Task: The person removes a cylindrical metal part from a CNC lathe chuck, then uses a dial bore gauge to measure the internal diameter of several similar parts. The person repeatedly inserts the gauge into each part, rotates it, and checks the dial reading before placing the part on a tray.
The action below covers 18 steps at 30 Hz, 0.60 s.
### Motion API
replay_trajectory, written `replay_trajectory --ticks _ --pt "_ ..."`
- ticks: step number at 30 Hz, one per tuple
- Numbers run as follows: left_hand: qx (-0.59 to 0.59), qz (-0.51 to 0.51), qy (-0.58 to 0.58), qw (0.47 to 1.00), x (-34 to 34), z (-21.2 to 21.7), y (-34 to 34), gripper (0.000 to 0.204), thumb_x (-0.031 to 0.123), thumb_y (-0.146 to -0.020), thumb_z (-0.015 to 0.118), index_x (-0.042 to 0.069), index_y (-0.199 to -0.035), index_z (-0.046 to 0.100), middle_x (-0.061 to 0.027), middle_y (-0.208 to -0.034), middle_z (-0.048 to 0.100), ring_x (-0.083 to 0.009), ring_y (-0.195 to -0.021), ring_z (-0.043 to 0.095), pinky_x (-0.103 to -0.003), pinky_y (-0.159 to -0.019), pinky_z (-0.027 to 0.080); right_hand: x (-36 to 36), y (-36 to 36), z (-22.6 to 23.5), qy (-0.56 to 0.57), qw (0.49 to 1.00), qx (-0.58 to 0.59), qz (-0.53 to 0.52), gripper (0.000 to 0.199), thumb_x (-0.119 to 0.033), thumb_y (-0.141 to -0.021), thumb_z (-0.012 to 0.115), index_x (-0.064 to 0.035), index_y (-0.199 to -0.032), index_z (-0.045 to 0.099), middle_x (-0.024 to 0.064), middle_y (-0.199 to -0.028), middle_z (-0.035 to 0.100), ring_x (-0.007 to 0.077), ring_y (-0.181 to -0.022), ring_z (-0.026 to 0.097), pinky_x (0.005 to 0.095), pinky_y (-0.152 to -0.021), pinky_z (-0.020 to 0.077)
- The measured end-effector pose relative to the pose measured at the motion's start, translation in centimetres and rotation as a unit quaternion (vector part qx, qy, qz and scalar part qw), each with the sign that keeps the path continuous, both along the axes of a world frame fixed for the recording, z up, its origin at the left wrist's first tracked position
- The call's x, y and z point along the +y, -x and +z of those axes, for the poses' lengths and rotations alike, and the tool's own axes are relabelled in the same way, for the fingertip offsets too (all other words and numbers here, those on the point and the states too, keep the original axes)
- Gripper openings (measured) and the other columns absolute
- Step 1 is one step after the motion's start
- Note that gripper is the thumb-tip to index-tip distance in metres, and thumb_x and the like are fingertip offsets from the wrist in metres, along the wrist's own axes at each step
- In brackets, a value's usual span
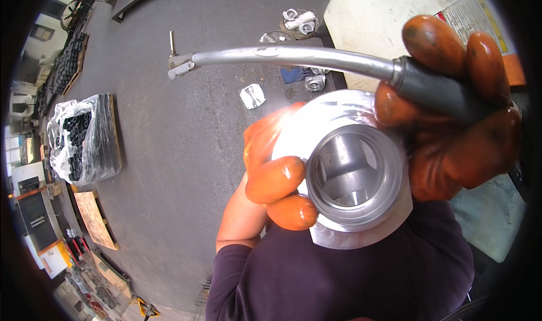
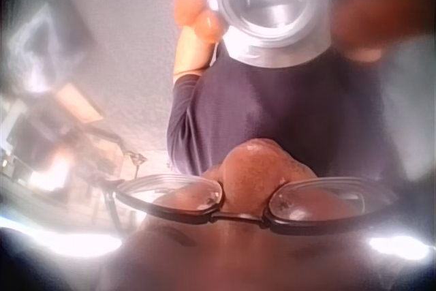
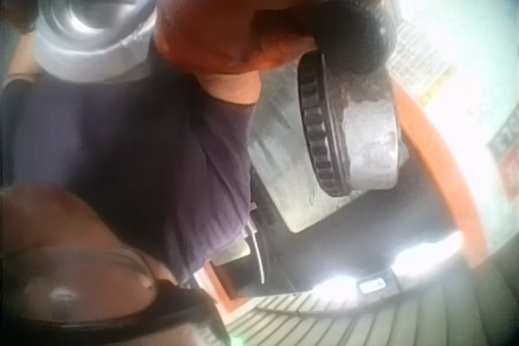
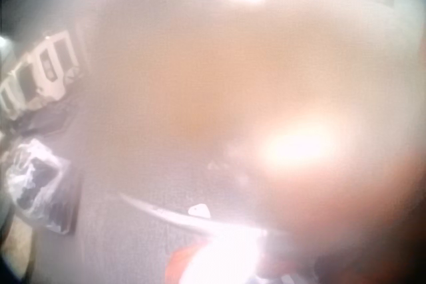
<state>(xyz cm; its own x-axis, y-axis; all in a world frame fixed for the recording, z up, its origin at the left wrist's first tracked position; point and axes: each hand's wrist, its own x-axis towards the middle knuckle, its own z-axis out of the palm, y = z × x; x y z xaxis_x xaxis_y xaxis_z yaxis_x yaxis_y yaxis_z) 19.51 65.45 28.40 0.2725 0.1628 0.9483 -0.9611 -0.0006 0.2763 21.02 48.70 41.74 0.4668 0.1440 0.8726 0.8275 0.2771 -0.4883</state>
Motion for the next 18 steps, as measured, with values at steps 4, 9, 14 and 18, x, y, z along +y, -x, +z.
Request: replay_trajectory --ticks 4,9,14,18 --pt "-0.022 0.049 0.022 0.998 -0.4 -0.6 0.2 0.041 0.033 -0.104 0.059 0.004 -0.129 0.046 -0.0255 -0.102 0.070 -0.0370 -0.074 0.072 -0.045 -0.065 0.061 0.8 1.1 0.0 -0.043 0.999 0.021 -0.016 0.047 -0.021 -0.115 0.040 0.0101 -0.150 0.033 0.0450 -0.134 0.055 0.0320 -0.103 0.075 0.0293 -0.078 0.0691" --pt "-0.039 0.189 0.105 0.976 -3.3 2.3 0.6 0.041 0.033 -0.105 0.058 0.005 -0.132 0.044 -0.0210 -0.108 0.068 -0.0363 -0.081 0.073 -0.046 -0.073 0.064 0.3 1.5 -2.6 0.147 0.901 -0.162 -0.374 0.046 -0.016 -0.114 0.045 0.0052 -0.152 0.028 0.0452 -0.138 0.053 0.0336 -0.111 0.073 0.0308 -0.088 0.0673" --pt "-0.042 0.138 0.067 0.987 -2.4 2.3 0.7 0.055 0.030 -0.097 0.068 0.006 -0.140 0.042 -0.0209 -0.118 0.065 -0.0361 -0.090 0.071 -0.046 -0.079 0.062 3.8 0.4 -1.1 -0.061 0.997 -0.029 0.025 0.050 -0.021 -0.115 0.043 0.0035 -0.156 0.029 0.0400 -0.140 0.055 0.0307 -0.116 0.072 0.0310 -0.104 0.0591" --pt "0.065 0.081 -0.032 0.994 -0.2 2.2 1.7 0.073 0.027 -0.088 0.079 0.005 -0.146 0.040 -0.0227 -0.123 0.062 -0.0362 -0.099 0.069 -0.047 -0.085 0.059 1.3 -1.0 -0.5 -0.045 0.997 0.053 0.038 0.046 -0.021 -0.113 0.046 0.0032 -0.150 0.036 0.0352 -0.138 0.058 0.0290 -0.114 0.071 0.0306 -0.099 0.0596"
